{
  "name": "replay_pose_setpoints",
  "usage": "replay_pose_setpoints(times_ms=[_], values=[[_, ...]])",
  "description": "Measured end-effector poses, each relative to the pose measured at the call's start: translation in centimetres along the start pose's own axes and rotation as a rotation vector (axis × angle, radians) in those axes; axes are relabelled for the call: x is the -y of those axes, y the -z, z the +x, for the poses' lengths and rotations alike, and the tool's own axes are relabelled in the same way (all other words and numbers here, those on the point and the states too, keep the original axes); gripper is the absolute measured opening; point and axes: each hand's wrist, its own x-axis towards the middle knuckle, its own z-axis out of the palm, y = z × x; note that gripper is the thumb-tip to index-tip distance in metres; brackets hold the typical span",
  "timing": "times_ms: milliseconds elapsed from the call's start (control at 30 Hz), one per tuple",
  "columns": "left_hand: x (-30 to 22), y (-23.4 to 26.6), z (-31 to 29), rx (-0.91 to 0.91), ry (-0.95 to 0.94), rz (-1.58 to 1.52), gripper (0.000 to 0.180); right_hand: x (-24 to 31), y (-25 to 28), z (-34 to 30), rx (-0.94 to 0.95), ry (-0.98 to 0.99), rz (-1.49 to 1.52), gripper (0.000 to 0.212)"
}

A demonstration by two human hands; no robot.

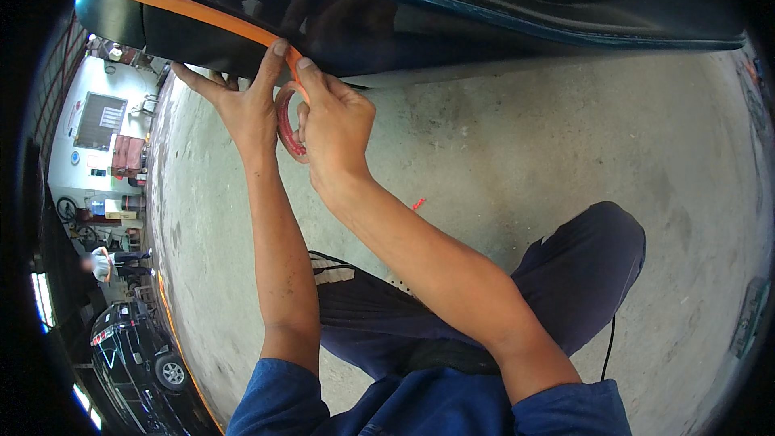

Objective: The person applies orange tape along the side of a dark-colored car's front fender. They smooth the tape with their fingers to ensure adhesion and continue extending it along the panel.

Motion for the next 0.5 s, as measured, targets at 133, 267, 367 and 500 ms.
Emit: replay_pose_setpoints(times_ms=[133, 267, 367, 500], values=[[0.03, 0.18, 0.03, -0.001, -0.003, 0.035, 0.157, -0.13, -0.12, 0.00, -0.003, 0.016, 0.010, 0.026], [0.41, 0.36, -0.09, 0.020, -0.010, 0.047, 0.158, -0.14, 0.01, -0.06, 0.001, 0.008, -0.002, 0.027], [0.78, 0.40, -0.12, 0.044, -0.069, 0.132, 0.160, -0.18, 0.02, -0.07, 0.014, 0.017, 0.004, 0.028], [0.84, 0.54, -0.16, 0.076, -0.080, 0.247, 0.162, -0.16, 0.09, -0.09, 0.012, 0.018, 0.010, 0.028]])
